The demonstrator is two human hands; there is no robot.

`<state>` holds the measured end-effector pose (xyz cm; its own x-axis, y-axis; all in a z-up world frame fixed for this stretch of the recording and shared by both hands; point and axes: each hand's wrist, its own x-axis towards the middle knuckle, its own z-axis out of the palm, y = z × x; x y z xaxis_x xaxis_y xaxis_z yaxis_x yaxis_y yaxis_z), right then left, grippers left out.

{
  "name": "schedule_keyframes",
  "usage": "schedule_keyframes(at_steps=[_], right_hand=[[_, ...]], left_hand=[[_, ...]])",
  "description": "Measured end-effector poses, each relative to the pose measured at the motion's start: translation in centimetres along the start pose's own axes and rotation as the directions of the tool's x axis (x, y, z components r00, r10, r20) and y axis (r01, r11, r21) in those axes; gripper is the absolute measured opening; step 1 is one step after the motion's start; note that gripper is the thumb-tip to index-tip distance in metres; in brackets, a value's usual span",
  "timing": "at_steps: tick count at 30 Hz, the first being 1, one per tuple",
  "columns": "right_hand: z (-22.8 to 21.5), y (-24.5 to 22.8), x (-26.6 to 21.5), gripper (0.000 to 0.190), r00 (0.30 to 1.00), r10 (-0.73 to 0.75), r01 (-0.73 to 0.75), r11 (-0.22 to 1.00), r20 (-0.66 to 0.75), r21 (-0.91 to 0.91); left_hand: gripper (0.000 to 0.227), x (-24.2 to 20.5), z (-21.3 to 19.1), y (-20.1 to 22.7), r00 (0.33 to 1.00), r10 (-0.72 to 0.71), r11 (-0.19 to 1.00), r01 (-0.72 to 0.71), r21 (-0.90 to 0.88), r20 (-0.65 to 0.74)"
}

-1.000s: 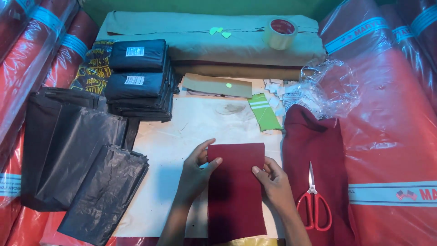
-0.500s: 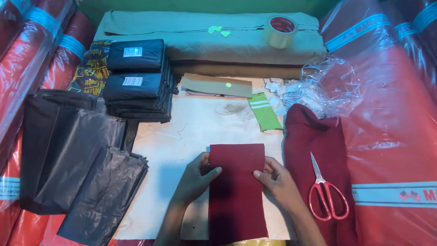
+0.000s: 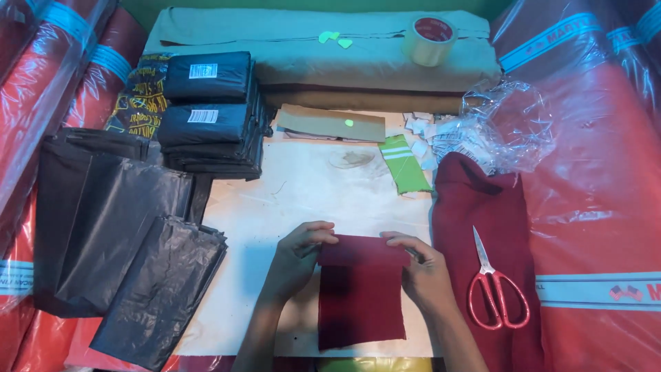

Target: The person uses red-handled scissors to cut a piece of maroon fabric along a white chalk line. After cutting, the person folds the resulting fabric strip in half and smooths it flat on the work surface.

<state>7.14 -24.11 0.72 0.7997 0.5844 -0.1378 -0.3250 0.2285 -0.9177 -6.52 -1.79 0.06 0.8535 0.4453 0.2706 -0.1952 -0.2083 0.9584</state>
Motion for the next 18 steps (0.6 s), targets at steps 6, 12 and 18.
schedule_keyframes(at_steps=[6,12,18], right_hand=[[0.1,-1.2,-0.2,0.049,0.999,-0.017,0.003,0.926,-0.036,-0.379],[0.1,-1.7,-0.3,0.041,0.989,-0.039,0.059,0.988,0.146,-0.139],[3.1,-1.7,-2.0,0.030,0.862,-0.425,0.446,0.380,0.275,-0.811]], left_hand=[[0.020,-0.3,-0.2,1.0,0.969,-0.246,0.957,0.240,-0.162,-0.020],[0.017,-0.6,1.4,1.6,0.965,-0.243,0.970,0.239,-0.049,-0.100],[0.017,-1.5,2.7,0.7,0.989,0.064,0.955,-0.022,0.294,-0.134]])
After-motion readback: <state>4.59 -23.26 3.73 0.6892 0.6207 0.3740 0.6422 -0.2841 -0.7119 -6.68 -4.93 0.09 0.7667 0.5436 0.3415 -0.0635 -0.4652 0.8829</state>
